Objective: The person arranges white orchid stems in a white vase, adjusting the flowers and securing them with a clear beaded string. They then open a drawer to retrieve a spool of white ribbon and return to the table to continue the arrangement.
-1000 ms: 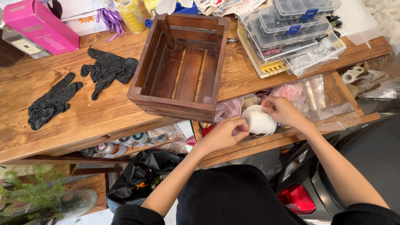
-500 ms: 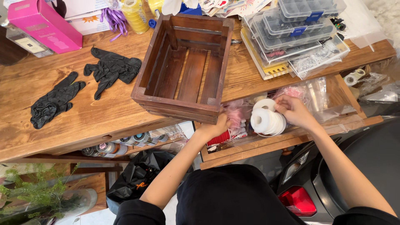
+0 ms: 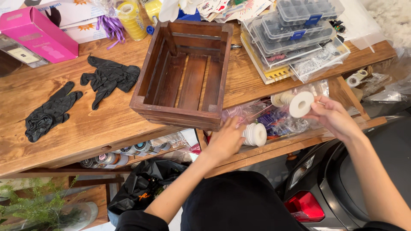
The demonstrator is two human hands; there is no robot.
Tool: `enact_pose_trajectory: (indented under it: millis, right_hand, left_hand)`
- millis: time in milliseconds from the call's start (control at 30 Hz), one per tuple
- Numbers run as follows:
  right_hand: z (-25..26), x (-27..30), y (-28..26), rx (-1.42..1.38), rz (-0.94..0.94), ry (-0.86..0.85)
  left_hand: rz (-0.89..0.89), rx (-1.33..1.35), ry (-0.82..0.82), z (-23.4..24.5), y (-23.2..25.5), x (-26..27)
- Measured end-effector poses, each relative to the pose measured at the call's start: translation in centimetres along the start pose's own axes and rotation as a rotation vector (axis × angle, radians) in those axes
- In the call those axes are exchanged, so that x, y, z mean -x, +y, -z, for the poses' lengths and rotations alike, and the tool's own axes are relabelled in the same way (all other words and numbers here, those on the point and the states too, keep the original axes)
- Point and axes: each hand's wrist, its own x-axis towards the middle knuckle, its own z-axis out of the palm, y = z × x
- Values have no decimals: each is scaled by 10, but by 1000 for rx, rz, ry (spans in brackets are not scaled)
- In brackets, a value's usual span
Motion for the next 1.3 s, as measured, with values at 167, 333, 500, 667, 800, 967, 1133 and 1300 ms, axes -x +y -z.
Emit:
enact_pose_trajectory:
  millis: [167, 333, 500, 667, 800, 967, 1133, 1300]
  right_hand:
    - [22, 13, 6, 78, -68, -76]
    - [38, 38, 11, 23, 62, -274]
    - [42, 54, 41, -144, 40, -473]
    - [3, 57, 39, -198, 21, -510]
    - [-11, 55, 33, -33, -38, -413]
    - [-62, 63, -20, 194, -32, -561]
    - [-89, 43, 0, 111, -3, -828]
    - [-123, 18, -22, 407, -23, -811]
  left_hand:
    - [-174, 42, 192, -9, 10, -2]
    - [-187, 332, 211, 2, 29, -3]
    - [-54, 952, -55, 28, 58, 3]
    - [-160, 1226, -64, 0, 57, -8]
    - [-163, 1288, 25, -1, 55, -2]
    - [44, 1452, -17, -17, 40, 15]
    - [134, 1614, 101, -53, 22, 31]
    - [293, 1454, 344, -12, 45, 54]
